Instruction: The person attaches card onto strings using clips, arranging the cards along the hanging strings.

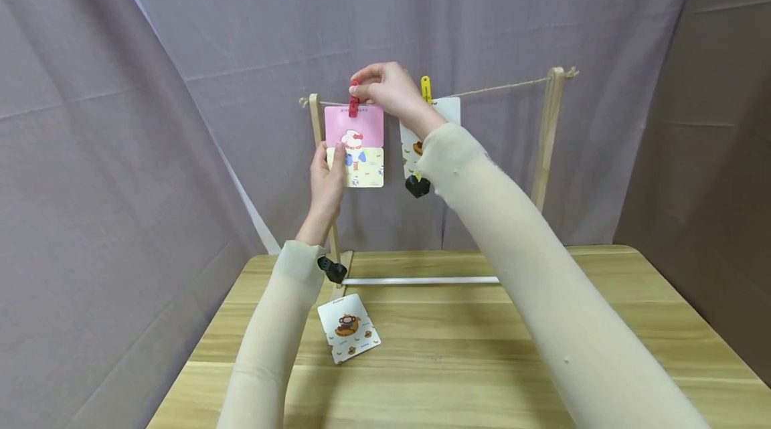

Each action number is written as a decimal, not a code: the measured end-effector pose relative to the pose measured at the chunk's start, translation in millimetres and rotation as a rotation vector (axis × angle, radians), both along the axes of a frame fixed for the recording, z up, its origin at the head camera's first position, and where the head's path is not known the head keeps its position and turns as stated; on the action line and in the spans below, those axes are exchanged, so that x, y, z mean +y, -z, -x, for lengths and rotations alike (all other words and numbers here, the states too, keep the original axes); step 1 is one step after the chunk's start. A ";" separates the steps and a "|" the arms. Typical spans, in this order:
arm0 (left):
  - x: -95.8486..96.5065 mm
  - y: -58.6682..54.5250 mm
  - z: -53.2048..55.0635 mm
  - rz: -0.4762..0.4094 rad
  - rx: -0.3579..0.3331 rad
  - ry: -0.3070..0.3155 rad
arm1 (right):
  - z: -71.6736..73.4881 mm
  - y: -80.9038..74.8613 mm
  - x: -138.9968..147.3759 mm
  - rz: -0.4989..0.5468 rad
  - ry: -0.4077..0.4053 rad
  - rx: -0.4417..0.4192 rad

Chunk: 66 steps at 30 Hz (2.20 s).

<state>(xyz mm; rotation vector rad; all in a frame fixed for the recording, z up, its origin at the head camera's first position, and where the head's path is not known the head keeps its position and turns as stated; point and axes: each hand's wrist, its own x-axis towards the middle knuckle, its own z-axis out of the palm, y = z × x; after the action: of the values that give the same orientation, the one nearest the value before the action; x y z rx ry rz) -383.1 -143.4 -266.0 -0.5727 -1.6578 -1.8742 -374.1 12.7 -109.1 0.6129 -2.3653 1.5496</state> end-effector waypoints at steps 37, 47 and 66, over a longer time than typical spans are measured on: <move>-6.2 1.4 -4.3 0.048 -0.049 0.001 | 1.0 8.6 2.5 -0.075 -0.017 -0.036; -5.0 7.5 3.9 0.041 -0.021 0.010 | 3.0 14.8 5.7 -0.055 -0.019 0.003; -2.5 -5.2 -23.4 0.058 -0.074 0.022 | 0.6 8.9 5.6 -0.120 0.112 0.159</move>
<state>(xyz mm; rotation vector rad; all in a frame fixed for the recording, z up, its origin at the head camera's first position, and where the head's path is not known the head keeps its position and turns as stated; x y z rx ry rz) -359.7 -145.9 -260.8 -0.5531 -1.7647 -1.8892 -374.7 18.3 -118.1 0.5946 -2.3422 1.2712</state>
